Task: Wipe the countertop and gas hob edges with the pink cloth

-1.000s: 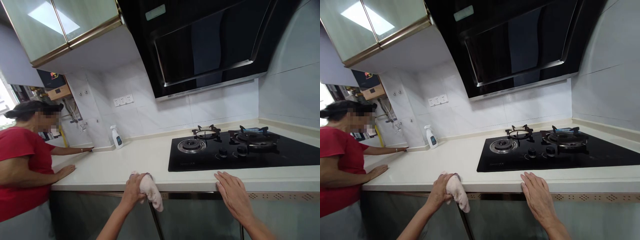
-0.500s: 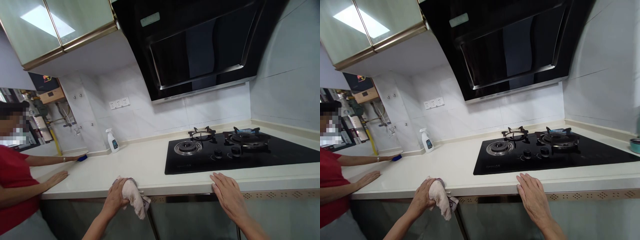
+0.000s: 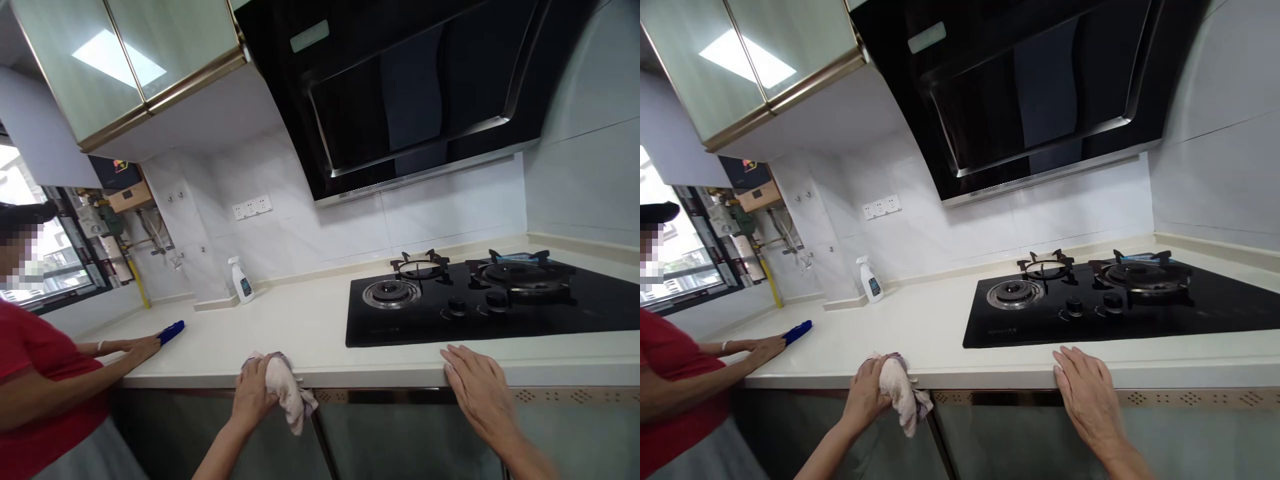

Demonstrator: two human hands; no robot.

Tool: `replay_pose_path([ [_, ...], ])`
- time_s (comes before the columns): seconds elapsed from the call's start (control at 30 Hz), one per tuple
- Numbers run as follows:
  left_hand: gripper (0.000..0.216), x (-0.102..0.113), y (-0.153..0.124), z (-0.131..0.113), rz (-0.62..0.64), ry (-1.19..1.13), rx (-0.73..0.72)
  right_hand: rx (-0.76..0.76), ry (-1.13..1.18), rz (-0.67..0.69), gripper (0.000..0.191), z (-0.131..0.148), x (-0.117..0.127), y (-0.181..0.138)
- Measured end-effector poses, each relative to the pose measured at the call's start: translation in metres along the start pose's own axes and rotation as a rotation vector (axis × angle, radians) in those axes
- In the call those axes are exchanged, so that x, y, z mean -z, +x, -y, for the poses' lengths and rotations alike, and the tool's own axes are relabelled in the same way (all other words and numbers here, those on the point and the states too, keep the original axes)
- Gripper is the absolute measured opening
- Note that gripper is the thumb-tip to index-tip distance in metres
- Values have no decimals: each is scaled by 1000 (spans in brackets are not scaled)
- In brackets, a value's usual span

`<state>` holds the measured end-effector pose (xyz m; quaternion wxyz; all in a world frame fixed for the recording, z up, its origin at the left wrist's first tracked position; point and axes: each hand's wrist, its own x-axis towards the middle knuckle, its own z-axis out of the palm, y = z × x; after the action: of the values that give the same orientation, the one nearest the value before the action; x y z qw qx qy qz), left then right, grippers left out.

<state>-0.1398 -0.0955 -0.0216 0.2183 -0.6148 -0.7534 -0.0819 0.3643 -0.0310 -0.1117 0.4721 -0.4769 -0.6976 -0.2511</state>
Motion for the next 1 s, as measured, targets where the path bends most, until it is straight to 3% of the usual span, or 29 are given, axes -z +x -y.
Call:
replay_pose_path([
  [0.17, 78, 9, -5, -57, -23, -113, -116, -8, 1, -42, 34, 3, -2, 1],
  [0.37, 84, 8, -12, -138, -153, -243, -275, 11, -9, 4, 37, -2, -1, -2],
  [0.5, 87, 4, -14, -159, -197, -260, -309, 33, -7, 30, 38, -7, 1, -4],
  [0.6, 86, -1, -10, -148, -190, -260, -376, 54, -9, 51, 38, -7, 5, -3],
  [0.73, 88, -11, -3, -108, -144, -236, -467, 66, -12, 78, 38, -4, 12, 0],
  [0.9, 79, -20, 1, -48, -165, -176, -361, 70, 5, 81, 37, -4, 13, 1],
  [1.0, 78, -20, 2, -32, -159, -154, -327, 45, 12, 68, 36, -3, 10, 0],
])
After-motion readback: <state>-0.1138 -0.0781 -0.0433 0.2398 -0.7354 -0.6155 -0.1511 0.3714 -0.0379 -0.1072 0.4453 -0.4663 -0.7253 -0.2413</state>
